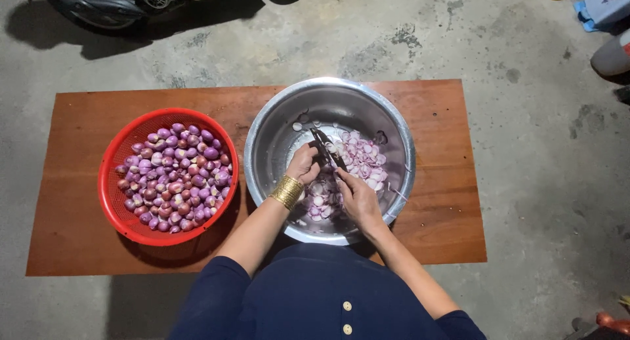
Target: The person slices small purple onions using a knife over a metal bowl. They pick onions from a red basket, slice them into thin pieces, and place the slices into the bowl. The person occasionally wipes onion residue from the knife blade.
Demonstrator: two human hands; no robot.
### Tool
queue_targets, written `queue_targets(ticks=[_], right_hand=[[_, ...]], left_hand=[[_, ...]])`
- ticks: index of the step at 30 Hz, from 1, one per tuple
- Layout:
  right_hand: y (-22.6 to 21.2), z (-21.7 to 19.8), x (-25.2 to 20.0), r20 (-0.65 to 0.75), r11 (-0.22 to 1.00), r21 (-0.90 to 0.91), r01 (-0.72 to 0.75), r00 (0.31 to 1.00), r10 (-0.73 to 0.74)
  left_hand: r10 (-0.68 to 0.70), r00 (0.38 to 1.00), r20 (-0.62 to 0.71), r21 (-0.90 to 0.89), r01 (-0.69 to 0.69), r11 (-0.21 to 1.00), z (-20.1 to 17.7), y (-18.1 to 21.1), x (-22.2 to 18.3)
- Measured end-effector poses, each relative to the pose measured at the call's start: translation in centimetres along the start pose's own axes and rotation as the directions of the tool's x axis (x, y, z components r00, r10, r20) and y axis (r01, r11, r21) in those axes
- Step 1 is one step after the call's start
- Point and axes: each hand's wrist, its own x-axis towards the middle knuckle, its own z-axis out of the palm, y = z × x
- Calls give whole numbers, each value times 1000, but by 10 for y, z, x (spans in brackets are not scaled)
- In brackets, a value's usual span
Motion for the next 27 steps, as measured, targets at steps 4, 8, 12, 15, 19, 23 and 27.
queue_targets(ticks=[4,8,12,15,19,23,27], right_hand=[[9,5,6,10,998,53,-16,1000,15],[6,5,6,16,992,124,-37,999,35],[-1,0,6,39,990,123,-64,997,59],[-4,0,9,33,993,102,-64,998,61],[-1,-1,14,22,993,92,-78,997,76],[36,14,24,59,974,157,-163,986,155],[53,35,21,211,526,763,-374,915,345]], left_hand=[[23,1000,-16,53,-22,998,-3,4,-3],[54,998,-32,117,-50,992,-26,-7,19],[41,999,-31,104,-38,994,-22,-10,14],[71,997,-12,168,-68,983,-19,-10,10],[103,995,10,257,-102,961,6,5,-17],[197,980,8,224,-194,955,-11,-1,-1],[180,983,-15,165,-176,971,-4,4,-10]])
